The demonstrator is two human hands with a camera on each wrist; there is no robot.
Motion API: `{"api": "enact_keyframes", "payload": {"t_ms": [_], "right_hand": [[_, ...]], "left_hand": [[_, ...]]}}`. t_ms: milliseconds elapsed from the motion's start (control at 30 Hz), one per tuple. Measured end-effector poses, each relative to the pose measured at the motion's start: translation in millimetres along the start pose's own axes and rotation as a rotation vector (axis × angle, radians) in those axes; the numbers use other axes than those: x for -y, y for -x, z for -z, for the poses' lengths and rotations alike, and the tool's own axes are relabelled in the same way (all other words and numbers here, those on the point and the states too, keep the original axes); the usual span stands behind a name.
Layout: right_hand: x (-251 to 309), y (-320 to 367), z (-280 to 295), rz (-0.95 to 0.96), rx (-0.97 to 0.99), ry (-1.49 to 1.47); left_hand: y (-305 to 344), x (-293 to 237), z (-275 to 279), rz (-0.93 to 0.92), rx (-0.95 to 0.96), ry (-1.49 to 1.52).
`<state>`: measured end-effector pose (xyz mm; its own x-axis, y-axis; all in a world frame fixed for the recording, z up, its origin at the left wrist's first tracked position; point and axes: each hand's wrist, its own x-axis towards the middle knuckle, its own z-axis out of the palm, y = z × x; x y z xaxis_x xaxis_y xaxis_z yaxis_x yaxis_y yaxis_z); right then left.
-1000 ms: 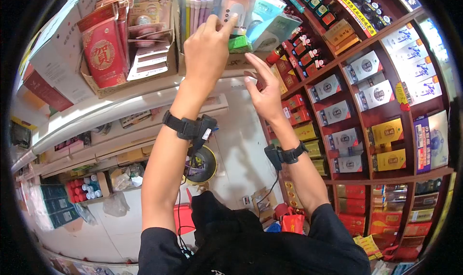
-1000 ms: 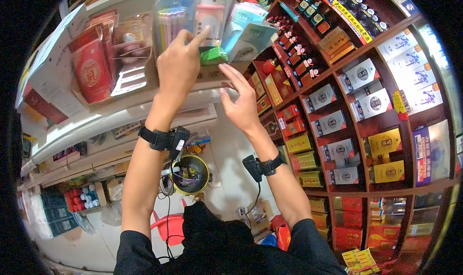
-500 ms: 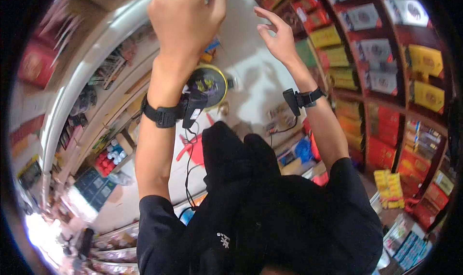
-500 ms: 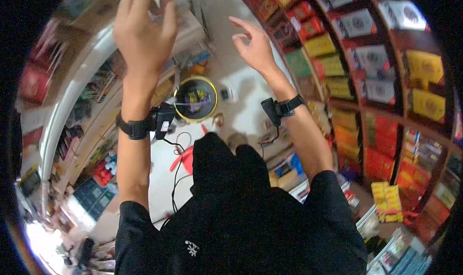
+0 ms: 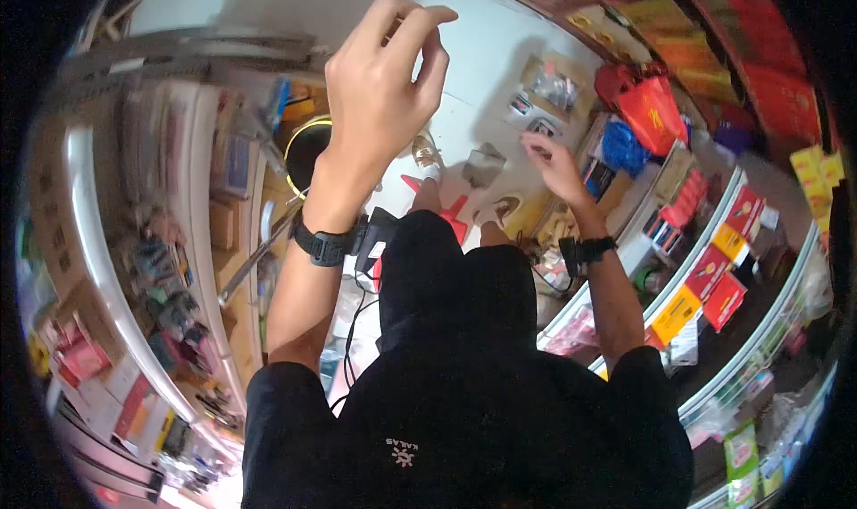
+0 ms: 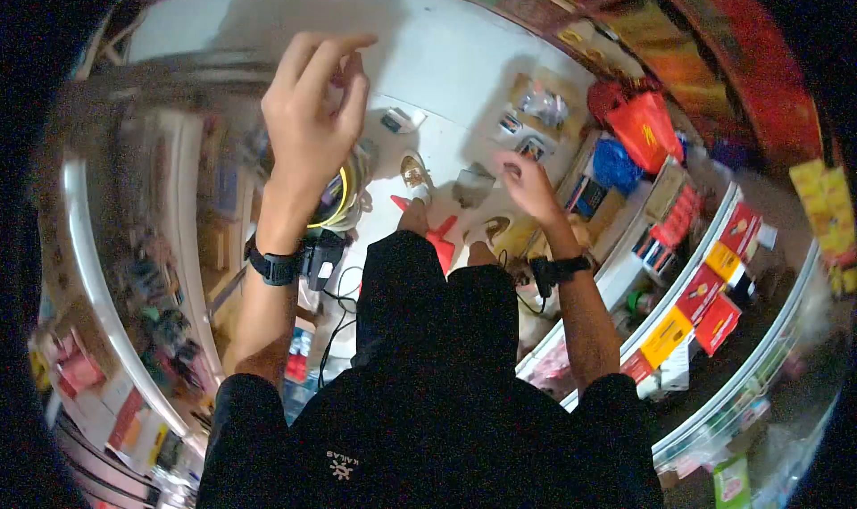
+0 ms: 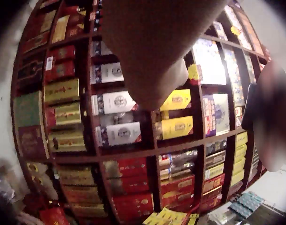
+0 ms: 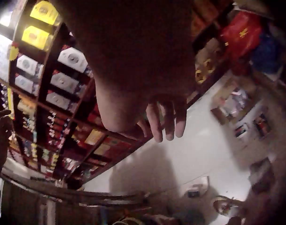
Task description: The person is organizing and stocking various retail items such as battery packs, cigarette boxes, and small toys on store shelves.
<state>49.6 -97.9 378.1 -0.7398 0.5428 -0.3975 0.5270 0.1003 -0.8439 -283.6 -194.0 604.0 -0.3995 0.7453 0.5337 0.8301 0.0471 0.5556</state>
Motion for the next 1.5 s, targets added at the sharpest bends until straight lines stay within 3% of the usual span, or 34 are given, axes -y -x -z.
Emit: {"api": "enact_keyframes", "payload": {"t_ms": [100, 267, 400, 467, 567, 600, 733, 933, 1000, 1033, 1067, 1133, 1167, 1200, 1267, 1400, 1433, 1500], "right_hand": [[-76, 79, 12, -0.124, -0.143, -0.085], [-140, 200, 22, -0.494, -0.377, -0.089], [-181, 283, 16, -0.441, -0.569, -0.123], [-188, 309, 2, -0.503, -0.642, -0.073], [-229, 356, -44, -0.588, -0.594, 0.027], [-256, 371, -74, -0.501, -0.652, 0.077], [-278, 396, -131, -0.606, -0.575, 0.073], [-363, 374, -193, -0.674, -0.507, 0.083], [-402, 355, -204, -0.654, -0.548, 0.094], [-422, 338, -204, -0.554, -0.599, 0.152], [-438, 325, -204, -0.694, -0.606, -0.15], [-473, 292, -197, -0.686, -0.571, -0.094], [-475, 269, -183, -0.649, -0.559, -0.272], [-491, 254, -181, -0.646, -0.564, -0.262], [-521, 227, -181, -0.516, -0.548, -0.172], [-556, 180, -167, -0.384, -0.53, -0.21], [-557, 170, -166, -0.471, -0.522, -0.308], [-552, 153, -168, -0.439, -0.555, -0.407]], "left_hand": [[12, -28, -68, -0.054, 0.173, 0.058], [17, -101, -150, -0.155, 0.419, 0.176], [13, -164, -195, -0.331, 0.588, 0.21], [17, -181, -221, -0.424, 0.616, 0.23], [33, -193, -269, -0.515, 0.648, 0.26], [40, -196, -283, -0.525, 0.661, 0.268], [81, -185, -341, -0.515, 0.726, 0.313], [157, -118, -443, -0.469, 0.735, 0.322], [186, -91, -479, -0.426, 0.727, 0.331], [202, -77, -497, -0.4, 0.698, 0.35], [217, -64, -513, -0.373, 0.668, 0.371], [249, -43, -538, -0.323, 0.685, 0.401], [262, -34, -549, -0.284, 0.696, 0.421], [278, -22, -561, -0.286, 0.686, 0.427], [307, -1, -576, -0.388, 0.657, 0.41], [345, 28, -580, -0.451, 0.814, 0.298], [348, 29, -576, -0.465, 0.801, 0.298], [353, 22, -563, -0.59, 0.843, 0.224]]}}
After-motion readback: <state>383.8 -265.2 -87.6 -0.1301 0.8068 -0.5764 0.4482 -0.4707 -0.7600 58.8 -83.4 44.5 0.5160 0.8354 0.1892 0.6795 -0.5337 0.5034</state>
